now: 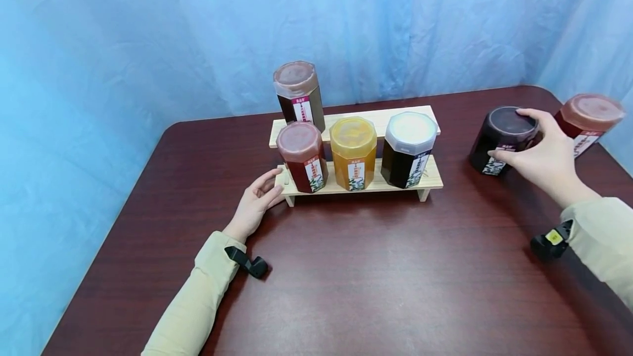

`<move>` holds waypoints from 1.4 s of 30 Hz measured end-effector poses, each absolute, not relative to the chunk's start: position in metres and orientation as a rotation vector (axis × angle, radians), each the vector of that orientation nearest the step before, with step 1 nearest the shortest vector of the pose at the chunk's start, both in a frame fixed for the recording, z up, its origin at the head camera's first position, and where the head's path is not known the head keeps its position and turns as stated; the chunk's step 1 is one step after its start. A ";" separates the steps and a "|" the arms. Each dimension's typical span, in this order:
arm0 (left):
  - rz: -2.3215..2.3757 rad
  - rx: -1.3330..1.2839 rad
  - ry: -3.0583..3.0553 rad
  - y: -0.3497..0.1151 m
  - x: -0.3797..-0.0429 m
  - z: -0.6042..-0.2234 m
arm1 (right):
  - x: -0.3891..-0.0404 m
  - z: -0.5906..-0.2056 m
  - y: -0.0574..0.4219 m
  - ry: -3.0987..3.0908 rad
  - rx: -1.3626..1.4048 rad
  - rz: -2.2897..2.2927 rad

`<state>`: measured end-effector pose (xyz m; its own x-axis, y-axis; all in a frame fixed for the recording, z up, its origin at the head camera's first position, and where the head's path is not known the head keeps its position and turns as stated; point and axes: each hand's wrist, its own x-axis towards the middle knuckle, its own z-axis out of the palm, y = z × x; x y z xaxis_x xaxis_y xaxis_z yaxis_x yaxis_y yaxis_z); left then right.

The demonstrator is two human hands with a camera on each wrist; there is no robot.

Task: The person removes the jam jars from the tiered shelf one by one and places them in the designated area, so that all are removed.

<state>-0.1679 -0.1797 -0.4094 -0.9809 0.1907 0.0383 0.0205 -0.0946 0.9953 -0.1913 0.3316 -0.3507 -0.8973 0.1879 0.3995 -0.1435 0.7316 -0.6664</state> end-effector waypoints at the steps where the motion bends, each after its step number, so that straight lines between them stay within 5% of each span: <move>1: 2.231 0.242 2.029 -0.179 -0.168 -0.409 | -0.191 -0.351 0.334 -2.492 -0.041 1.017; 42: 2.219 0.218 2.060 -0.178 -0.167 -0.408 | -0.189 -0.355 0.343 -2.570 0.040 0.926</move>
